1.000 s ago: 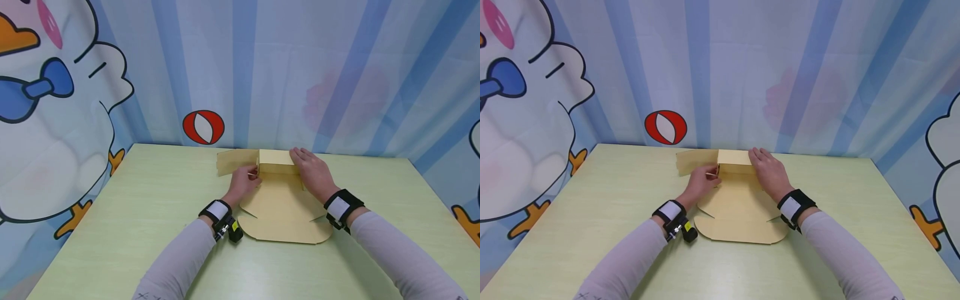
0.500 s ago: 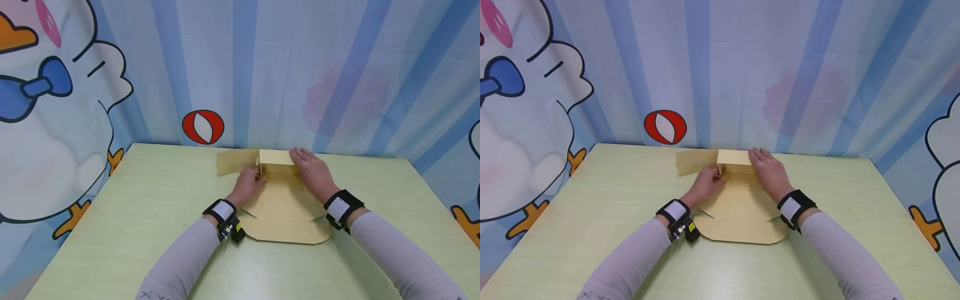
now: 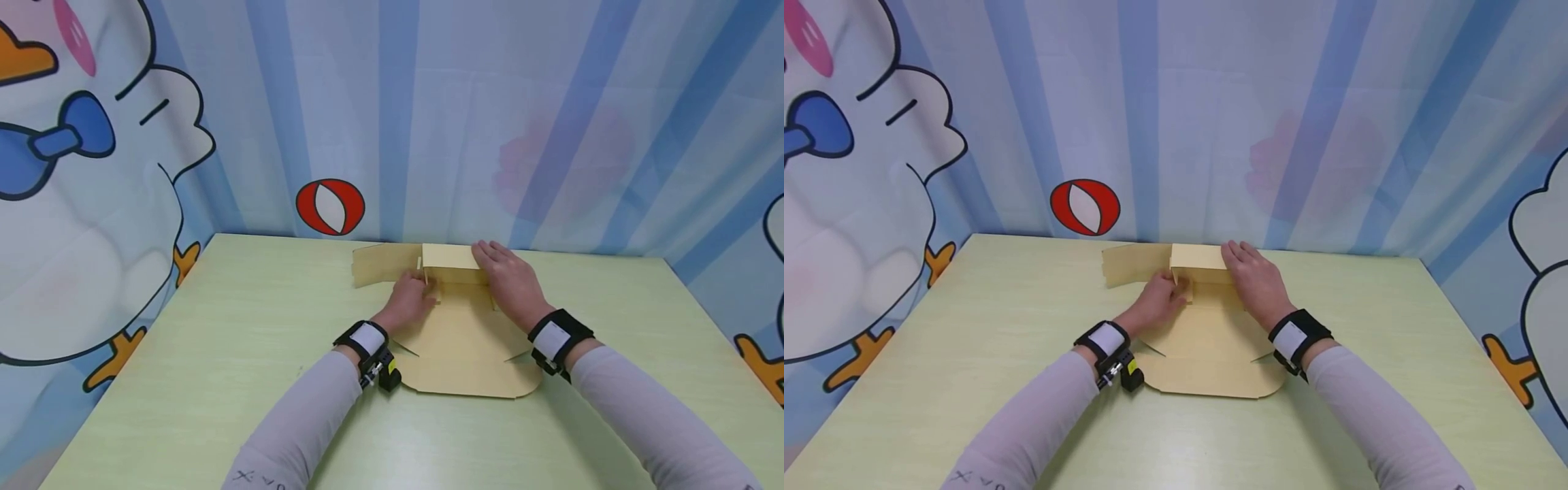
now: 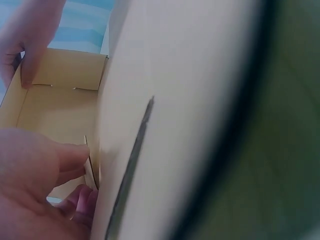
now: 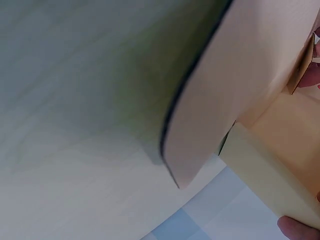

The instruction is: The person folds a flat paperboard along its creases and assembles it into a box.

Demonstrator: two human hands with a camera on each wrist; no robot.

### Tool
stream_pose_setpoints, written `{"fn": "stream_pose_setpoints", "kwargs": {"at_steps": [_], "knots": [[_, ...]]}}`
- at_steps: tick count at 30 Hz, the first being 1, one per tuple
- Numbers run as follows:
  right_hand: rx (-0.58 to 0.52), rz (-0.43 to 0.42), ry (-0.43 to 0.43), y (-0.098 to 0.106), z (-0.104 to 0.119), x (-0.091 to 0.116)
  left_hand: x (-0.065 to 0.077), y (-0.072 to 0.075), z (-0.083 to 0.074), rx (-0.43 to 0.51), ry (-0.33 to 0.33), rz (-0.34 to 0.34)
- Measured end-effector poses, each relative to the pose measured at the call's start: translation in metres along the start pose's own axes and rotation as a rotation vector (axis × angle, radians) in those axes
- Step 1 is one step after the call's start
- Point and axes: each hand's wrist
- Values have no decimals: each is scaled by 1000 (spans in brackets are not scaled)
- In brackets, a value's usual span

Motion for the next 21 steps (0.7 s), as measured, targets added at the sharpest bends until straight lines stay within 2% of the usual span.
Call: {"fn": "stream_pose_setpoints", "kwargs": {"at_steps": [4, 6, 14, 18, 21], "knots": [[-1, 10, -6, 0, 0, 0, 0, 1, -2, -14, 5, 59], [1, 19, -9, 0, 1, -1, 0, 1, -2, -7, 13, 66], [13, 26, -10, 1, 2, -1, -1, -2, -2, -89, 5, 75], [10, 14, -9, 1, 1, -1, -2, -1, -5, -81, 30, 111], [5, 8, -10, 0, 1, 0, -1, 0, -5, -83, 25, 117]]}}
Point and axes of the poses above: each hand's wrist, its own x-axis away from the middle knuckle, its own y-axis out of the back of the hand, z = x × y, and after that the axes turned 15 degrees about -y, right-handed
